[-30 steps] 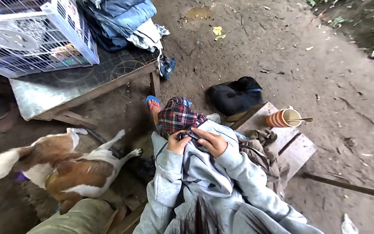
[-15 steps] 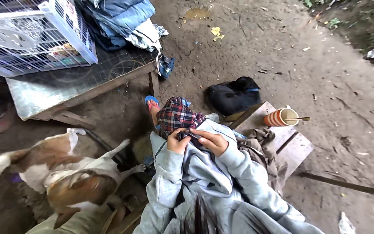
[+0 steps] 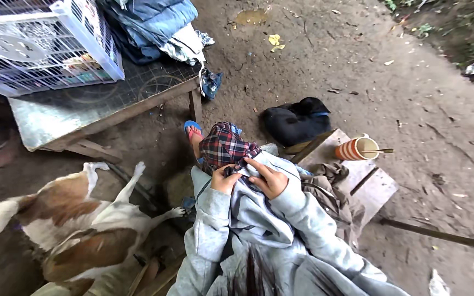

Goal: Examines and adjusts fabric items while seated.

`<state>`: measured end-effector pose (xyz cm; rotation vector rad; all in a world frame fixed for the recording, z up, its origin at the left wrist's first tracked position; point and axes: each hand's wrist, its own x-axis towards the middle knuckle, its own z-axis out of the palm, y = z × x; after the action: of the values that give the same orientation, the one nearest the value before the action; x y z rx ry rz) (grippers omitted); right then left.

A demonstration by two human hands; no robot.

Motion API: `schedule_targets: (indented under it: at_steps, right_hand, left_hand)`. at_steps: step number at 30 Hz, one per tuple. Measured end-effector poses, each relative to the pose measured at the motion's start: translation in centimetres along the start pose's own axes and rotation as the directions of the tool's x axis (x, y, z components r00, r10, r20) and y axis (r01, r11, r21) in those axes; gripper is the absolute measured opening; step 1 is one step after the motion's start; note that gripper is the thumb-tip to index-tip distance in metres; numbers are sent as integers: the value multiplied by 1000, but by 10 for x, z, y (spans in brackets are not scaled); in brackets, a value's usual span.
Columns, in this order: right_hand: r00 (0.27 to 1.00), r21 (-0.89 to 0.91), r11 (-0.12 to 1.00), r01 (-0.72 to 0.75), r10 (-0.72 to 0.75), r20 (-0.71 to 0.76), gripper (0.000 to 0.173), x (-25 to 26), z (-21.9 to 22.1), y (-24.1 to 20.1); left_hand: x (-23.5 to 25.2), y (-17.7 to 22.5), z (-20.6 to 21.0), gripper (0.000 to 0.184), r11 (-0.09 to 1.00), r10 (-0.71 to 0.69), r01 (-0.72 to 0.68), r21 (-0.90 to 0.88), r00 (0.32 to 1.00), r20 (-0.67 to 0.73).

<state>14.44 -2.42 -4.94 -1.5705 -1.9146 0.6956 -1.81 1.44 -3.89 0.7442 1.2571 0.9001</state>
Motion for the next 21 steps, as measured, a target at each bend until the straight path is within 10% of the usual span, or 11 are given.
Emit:
schedule_targets:
  at_steps: [21]
  right_hand:
    - [999,197,980,26,-33,29,39,1,2,12]
  left_hand:
    - [4,-4,-1,15,998,6,-6,62,1000,3]
